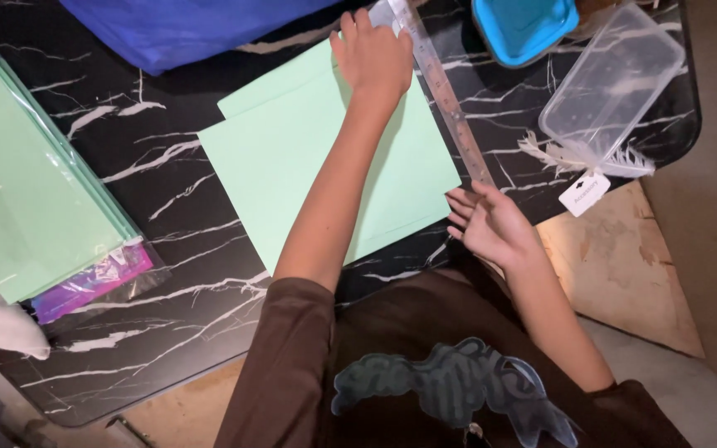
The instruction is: The person folds a stack of light green paper sheets in half on a black marble-patterned table. They use a clear plastic ruler to align the edges and press down on the fold to create a sharp crease. The person then separates the folded sheets and stacks them.
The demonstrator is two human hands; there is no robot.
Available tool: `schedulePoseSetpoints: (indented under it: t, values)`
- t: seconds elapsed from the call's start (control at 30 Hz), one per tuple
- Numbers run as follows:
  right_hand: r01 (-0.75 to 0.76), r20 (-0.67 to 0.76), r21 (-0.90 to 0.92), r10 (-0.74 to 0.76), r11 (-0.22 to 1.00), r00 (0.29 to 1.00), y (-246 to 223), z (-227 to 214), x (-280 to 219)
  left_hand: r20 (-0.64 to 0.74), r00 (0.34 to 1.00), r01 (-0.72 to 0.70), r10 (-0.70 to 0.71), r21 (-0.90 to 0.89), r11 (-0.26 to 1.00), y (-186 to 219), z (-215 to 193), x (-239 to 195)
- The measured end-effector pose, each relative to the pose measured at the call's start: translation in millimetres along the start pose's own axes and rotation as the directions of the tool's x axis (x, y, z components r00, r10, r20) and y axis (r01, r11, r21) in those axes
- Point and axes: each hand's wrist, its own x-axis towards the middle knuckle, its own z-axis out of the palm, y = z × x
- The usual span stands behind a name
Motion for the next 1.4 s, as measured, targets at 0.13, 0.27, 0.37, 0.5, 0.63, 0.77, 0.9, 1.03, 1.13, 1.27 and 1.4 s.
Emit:
schedulePoseSetpoints:
  t: [0.13,0.27,0.37,0.5,0.63,0.77,0.9,1.03,1.13,1.27,1.4]
  values:
    - [-0.032,-0.024,0.051,0.033,0.998,0.999,1.9,-3.3,1.5,-0.023,1.0,-0.018,0.017,-0.065,0.998,-8.7,-2.2,-2.4]
    - [-0.031,-0.089,0.074,0.038,0.997,0.995,-1.1,-10.3,10.5,-0.048,0.998,-0.053,0.051,-0.035,0.998,-9.1,-3.0,-9.5]
    - [-0.08,-0.104,0.061,0.086,0.995,0.991,-5.2,-21.0,13.9,-0.01,1.0,-0.01,0.009,-0.066,0.998,-4.1,-9.4,-13.3]
    - [-0.125,-0.093,0.098,0.134,0.987,0.987,-7.6,-29.7,19.8,-0.057,0.998,0.005,-0.012,-0.112,0.994,-8.9,3.5,-12.7]
    - [-0.131,-0.115,0.084,0.14,0.988,0.983,-0.3,-34.4,13.2,0.039,0.999,0.024,-0.02,-0.119,0.993,-12.8,-10.7,-29.2]
    - [0.022,-0.188,-0.153,-0.051,0.988,0.981,11.4,-14.9,1.7,-0.245,0.966,-0.136,0.079,-0.229,0.964,-64.7,-21.9,-65.9]
    - [0.197,-0.206,-0.512,-0.342,0.836,0.917,28.2,-3.9,-0.5,-0.34,0.848,0.301,-0.406,-0.32,0.898,-180.0,-27.2,-165.0]
    - [0.247,-0.181,-0.585,-0.421,0.773,0.889,39.0,-7.8,9.2,-0.113,0.829,0.377,-0.548,-0.612,0.695,-209.1,-57.2,-254.8]
    - [0.289,-0.151,-0.619,-0.472,0.73,0.869,45.6,-11.0,9.9,0.044,0.857,0.436,-0.513,-0.592,0.678,-185.4,-68.7,-289.1]
    - [0.335,-0.102,-0.686,-0.541,0.646,0.835,47.1,-1.3,7.3,0.115,0.852,0.45,-0.511,-0.662,0.6,-177.4,-55.1,-305.0]
    - [0.389,-0.033,-0.763,-0.633,0.515,0.774,47.6,-8.5,9.7,0.078,0.857,0.402,-0.51,-0.721,0.564,-169.9,-46.5,-306.8]
